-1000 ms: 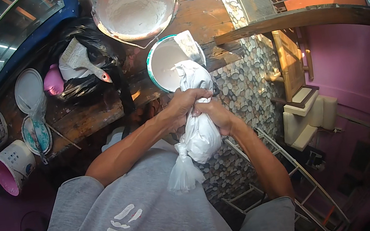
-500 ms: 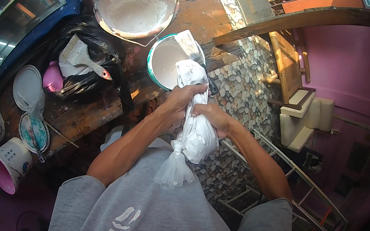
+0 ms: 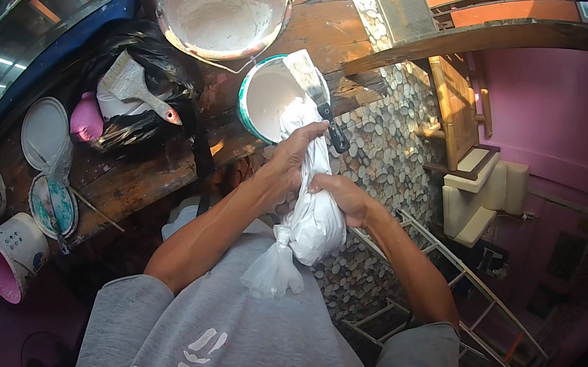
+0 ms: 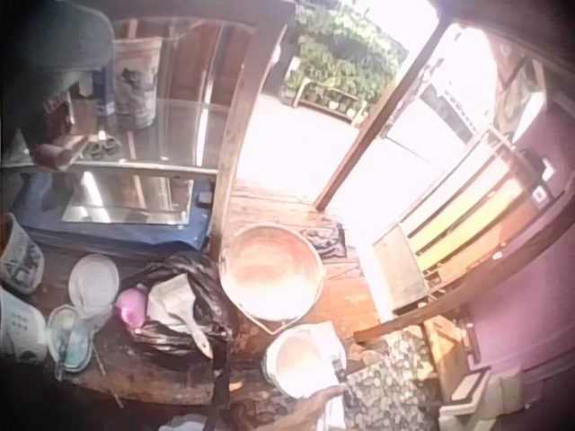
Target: The person mixes paint in a bucket using a paintbrush after handling a white cloth bag.
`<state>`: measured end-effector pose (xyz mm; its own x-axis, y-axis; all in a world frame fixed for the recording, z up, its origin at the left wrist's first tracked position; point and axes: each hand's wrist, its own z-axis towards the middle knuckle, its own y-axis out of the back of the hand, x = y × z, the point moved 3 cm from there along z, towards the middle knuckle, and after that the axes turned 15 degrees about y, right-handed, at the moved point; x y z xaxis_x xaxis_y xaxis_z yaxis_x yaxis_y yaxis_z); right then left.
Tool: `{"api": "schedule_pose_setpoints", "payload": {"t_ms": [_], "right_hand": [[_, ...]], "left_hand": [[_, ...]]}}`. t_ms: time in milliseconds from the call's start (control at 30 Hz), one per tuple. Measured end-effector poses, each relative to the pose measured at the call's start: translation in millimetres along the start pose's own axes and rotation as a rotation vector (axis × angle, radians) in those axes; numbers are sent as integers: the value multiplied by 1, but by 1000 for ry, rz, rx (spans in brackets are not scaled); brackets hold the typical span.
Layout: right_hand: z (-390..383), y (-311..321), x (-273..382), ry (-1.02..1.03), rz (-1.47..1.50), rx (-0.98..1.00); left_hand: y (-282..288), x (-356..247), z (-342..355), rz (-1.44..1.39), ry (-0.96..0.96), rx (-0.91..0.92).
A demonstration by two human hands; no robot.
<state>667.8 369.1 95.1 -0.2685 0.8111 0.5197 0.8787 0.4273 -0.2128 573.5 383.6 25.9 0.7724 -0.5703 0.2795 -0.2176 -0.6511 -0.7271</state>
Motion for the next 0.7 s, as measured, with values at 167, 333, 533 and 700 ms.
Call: {"api": "schedule_pose_setpoints", "payload": {"t_ms": [167, 333, 533, 700], "right_hand": [[-4, 9, -2, 1, -9, -24], [-7, 7, 0, -30, 42, 0], [-6, 8, -2, -13, 90, 19], [-4, 12, -4, 0, 123, 32]], "left_hand": [[2, 0, 4, -2, -28, -18], [-1, 0, 10, -10, -52, -73], [-4, 1, 1, -27, -160, -175], [3, 2, 15, -8, -140, -163]]}}
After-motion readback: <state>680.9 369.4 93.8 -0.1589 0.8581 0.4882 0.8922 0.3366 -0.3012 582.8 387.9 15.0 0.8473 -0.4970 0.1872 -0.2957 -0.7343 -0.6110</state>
